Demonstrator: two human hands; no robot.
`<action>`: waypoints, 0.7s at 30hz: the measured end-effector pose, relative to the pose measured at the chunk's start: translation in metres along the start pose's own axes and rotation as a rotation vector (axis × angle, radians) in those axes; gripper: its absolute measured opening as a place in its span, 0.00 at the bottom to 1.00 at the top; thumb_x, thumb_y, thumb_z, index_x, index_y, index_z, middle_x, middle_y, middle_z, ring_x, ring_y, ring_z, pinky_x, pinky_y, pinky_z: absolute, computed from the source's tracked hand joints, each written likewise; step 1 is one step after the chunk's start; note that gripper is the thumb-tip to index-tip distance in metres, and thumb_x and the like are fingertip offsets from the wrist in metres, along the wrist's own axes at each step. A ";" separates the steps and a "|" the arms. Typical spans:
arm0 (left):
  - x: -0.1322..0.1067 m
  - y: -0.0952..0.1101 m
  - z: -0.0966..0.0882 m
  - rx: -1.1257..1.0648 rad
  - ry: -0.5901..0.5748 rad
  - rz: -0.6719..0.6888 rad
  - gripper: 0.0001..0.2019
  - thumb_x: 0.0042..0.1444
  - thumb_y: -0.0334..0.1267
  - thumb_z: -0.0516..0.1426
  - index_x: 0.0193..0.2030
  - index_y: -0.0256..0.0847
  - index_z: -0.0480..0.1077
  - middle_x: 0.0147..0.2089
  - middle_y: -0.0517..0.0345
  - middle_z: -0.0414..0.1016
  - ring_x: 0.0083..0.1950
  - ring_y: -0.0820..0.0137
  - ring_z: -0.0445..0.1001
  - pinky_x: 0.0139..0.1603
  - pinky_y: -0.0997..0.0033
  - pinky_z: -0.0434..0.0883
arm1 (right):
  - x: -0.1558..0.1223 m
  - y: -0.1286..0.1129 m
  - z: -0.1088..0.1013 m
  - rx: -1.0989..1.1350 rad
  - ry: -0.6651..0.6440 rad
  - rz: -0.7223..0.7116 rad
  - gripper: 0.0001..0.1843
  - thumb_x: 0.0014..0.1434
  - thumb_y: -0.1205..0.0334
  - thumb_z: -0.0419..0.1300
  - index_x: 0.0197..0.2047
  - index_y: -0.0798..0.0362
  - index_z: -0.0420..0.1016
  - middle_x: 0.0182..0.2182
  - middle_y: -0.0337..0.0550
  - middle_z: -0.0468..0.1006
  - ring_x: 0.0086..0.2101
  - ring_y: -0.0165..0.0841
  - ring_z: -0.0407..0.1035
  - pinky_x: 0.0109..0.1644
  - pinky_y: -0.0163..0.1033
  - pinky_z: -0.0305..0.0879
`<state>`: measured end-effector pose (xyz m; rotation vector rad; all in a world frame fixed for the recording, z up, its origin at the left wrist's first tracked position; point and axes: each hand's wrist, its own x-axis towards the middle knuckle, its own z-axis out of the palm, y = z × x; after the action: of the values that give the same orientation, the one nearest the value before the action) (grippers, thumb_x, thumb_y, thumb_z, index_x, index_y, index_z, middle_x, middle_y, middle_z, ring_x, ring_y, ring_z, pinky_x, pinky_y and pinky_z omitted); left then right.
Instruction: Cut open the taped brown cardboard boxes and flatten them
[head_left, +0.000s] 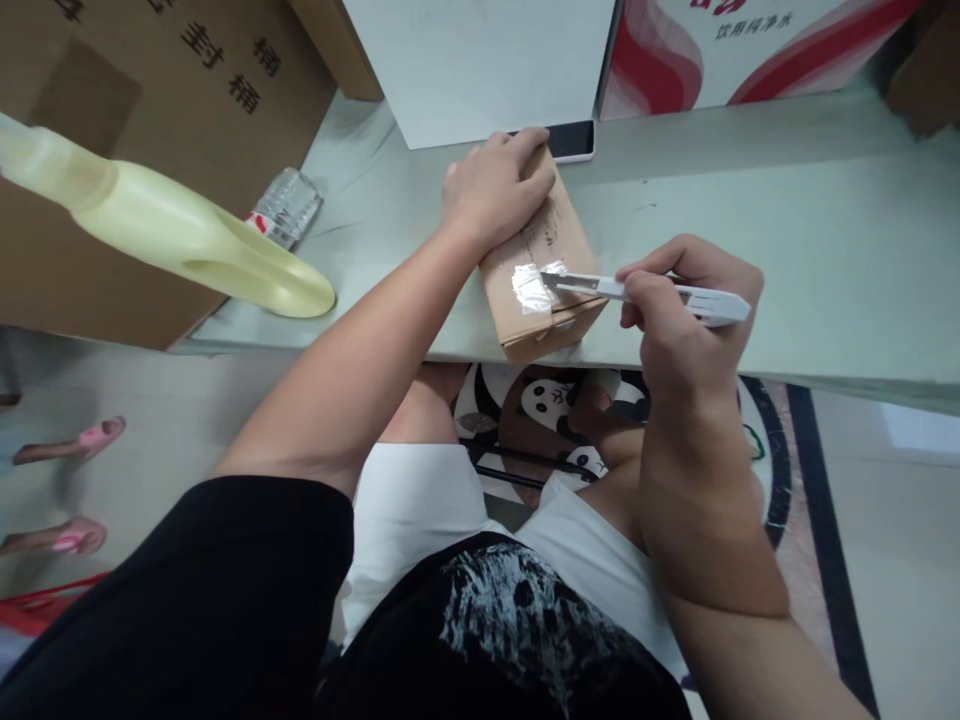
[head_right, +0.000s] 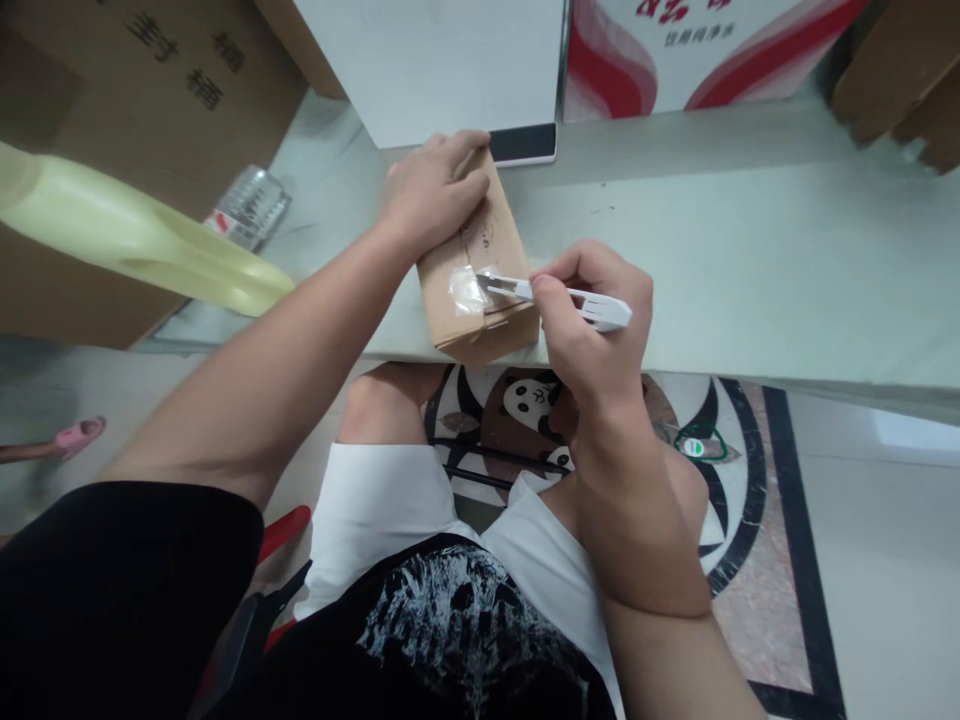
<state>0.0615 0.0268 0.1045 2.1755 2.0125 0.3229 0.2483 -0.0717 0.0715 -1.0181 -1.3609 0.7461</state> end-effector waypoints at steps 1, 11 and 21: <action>0.000 0.000 0.000 -0.002 -0.001 0.001 0.27 0.67 0.47 0.44 0.71 0.55 0.62 0.68 0.56 0.70 0.67 0.55 0.68 0.66 0.49 0.63 | 0.000 0.000 0.000 0.008 0.014 0.002 0.09 0.51 0.71 0.60 0.23 0.49 0.73 0.19 0.33 0.70 0.19 0.28 0.61 0.25 0.37 0.55; -0.002 0.001 -0.002 -0.038 -0.010 0.007 0.27 0.68 0.47 0.43 0.71 0.54 0.62 0.69 0.56 0.69 0.67 0.55 0.67 0.67 0.49 0.62 | 0.001 -0.002 -0.005 0.053 0.082 0.003 0.10 0.50 0.71 0.59 0.21 0.50 0.71 0.14 0.30 0.66 0.16 0.26 0.56 0.21 0.35 0.50; -0.002 0.000 -0.001 -0.057 -0.006 0.015 0.26 0.68 0.46 0.44 0.71 0.53 0.62 0.69 0.57 0.68 0.66 0.54 0.67 0.67 0.48 0.60 | 0.002 0.004 -0.003 0.057 -0.033 0.087 0.09 0.51 0.70 0.59 0.21 0.50 0.72 0.15 0.32 0.68 0.17 0.26 0.59 0.22 0.36 0.51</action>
<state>0.0606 0.0245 0.1054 2.1555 1.9607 0.3707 0.2517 -0.0692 0.0691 -1.0285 -1.3226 0.8653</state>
